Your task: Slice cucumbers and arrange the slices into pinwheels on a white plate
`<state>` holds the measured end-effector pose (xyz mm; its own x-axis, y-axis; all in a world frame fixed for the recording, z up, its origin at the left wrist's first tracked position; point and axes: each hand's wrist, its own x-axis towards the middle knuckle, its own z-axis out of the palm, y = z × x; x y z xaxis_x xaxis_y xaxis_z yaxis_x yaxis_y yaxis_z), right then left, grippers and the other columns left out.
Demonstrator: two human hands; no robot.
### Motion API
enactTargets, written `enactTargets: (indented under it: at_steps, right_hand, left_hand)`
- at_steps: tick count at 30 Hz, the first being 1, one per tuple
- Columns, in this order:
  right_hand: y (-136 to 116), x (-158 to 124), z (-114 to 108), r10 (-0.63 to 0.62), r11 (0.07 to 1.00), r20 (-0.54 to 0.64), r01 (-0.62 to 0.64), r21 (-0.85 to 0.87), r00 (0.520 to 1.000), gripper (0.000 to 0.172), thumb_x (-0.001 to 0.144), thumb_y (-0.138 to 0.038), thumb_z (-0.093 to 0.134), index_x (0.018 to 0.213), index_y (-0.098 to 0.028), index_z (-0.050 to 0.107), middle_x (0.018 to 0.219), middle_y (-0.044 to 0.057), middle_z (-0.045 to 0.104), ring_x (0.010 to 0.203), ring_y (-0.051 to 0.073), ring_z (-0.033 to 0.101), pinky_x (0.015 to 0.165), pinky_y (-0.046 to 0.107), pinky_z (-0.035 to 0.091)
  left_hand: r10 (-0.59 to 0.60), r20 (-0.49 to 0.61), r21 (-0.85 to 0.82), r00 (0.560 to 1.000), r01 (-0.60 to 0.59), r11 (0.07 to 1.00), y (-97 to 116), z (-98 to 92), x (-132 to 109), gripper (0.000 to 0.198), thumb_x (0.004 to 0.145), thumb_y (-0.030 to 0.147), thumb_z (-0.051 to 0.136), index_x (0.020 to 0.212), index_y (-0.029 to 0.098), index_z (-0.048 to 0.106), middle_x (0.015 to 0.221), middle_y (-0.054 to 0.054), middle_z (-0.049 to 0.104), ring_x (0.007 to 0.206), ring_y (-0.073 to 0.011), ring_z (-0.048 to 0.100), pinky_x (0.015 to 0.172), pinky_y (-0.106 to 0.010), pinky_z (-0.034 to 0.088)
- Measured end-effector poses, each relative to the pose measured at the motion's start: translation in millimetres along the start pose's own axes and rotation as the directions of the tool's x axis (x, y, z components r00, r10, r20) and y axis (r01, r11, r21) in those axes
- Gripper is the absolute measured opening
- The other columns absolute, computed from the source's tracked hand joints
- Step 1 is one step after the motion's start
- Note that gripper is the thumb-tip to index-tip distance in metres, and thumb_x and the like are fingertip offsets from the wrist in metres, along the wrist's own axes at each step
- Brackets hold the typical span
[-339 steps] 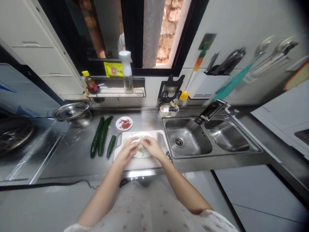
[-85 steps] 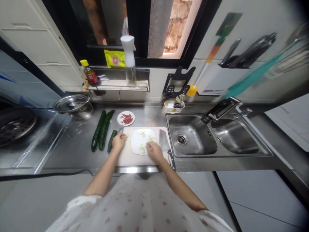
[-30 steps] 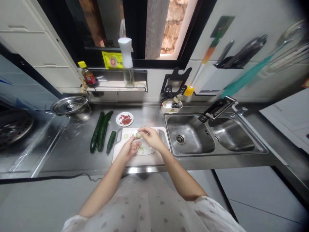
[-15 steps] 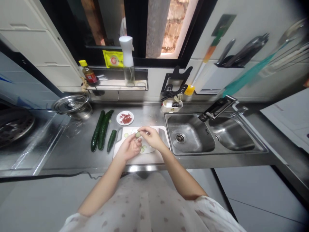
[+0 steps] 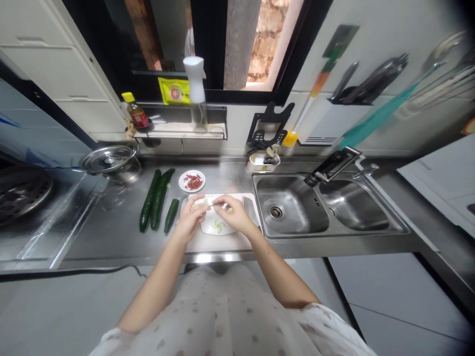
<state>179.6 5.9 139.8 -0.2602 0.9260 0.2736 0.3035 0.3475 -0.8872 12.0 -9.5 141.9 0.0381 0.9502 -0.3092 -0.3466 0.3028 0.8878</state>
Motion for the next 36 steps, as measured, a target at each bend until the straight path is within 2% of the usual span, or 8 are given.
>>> enactTargets:
  at_steps: [4,6,12,21,27,36]
  right_hand:
    - [-12,-1,-7,-0.129,0.983,-0.008,0.127,-0.137,0.992,0.025,0.085,-0.03,0.058,0.109,-0.024,0.064,0.105,0.005,0.065,0.099,0.019,0.058,0.087,0.034,0.046]
    - [-18,0,-11,-0.205,0.958,0.007,0.202,-0.203,0.979,0.024,0.087,-0.03,0.057,0.109,-0.025,0.064,0.108,0.006,0.063,0.104,0.021,0.056,0.093,0.037,0.043]
    - [-28,1,-13,-0.295,0.899,0.074,0.303,-0.315,0.953,0.019,0.092,-0.028,0.051,0.102,-0.025,0.066,0.106,0.007,0.062,0.102,0.022,0.053,0.093,0.038,0.042]
    - [-26,5,-10,-0.379,0.819,0.129,0.397,-0.415,0.916,0.018,0.095,-0.024,0.046,0.094,-0.019,0.063,0.096,0.008,0.064,0.091,0.02,0.053,0.083,0.036,0.043]
    - [-23,8,-6,-0.328,0.847,0.15,0.361,-0.39,0.933,0.019,0.096,-0.025,0.044,0.092,-0.018,0.062,0.092,0.008,0.064,0.09,0.02,0.053,0.082,0.034,0.042]
    - [-19,9,0,-0.154,0.95,0.091,0.172,-0.261,0.984,0.017,0.093,-0.028,0.049,0.089,-0.019,0.062,0.09,0.005,0.064,0.09,0.018,0.055,0.085,0.031,0.041]
  left_hand:
    - [0.202,0.004,0.189,0.979,-0.199,0.962,14,2.1,-5,0.053,0.065,0.029,0.078,0.113,0.02,0.056,0.074,0.002,0.064,0.067,-0.0104,0.059,0.059,-0.018,0.043]
    - [0.259,0.019,0.235,0.966,-0.256,0.938,20,3.3,-8,0.053,0.065,0.028,0.078,0.113,0.02,0.056,0.077,0.001,0.065,0.076,-0.0138,0.062,0.068,-0.022,0.047]
    - [0.306,0.057,0.271,0.95,-0.31,0.911,29,6.5,-12,0.051,0.067,0.025,0.077,0.114,0.019,0.057,0.078,0.001,0.065,0.078,-0.0148,0.063,0.07,-0.022,0.048]
    - [0.433,0.179,0.411,0.883,-0.467,0.783,21,-2.7,-4,0.046,0.076,0.028,0.07,0.118,0.019,0.055,0.081,0.001,0.064,0.071,-0.0104,0.06,0.067,-0.021,0.047]
    - [0.476,0.201,0.493,0.856,-0.508,0.706,19,-7.4,0,0.047,0.078,0.028,0.068,0.122,0.019,0.054,0.083,-0.001,0.065,0.071,-0.0105,0.06,0.067,-0.022,0.047]
    - [0.495,0.224,0.52,0.84,-0.532,0.668,21,-9.7,1,0.049,0.079,0.028,0.068,0.125,0.02,0.053,0.089,-0.002,0.065,0.073,-0.0108,0.059,0.068,-0.022,0.046]
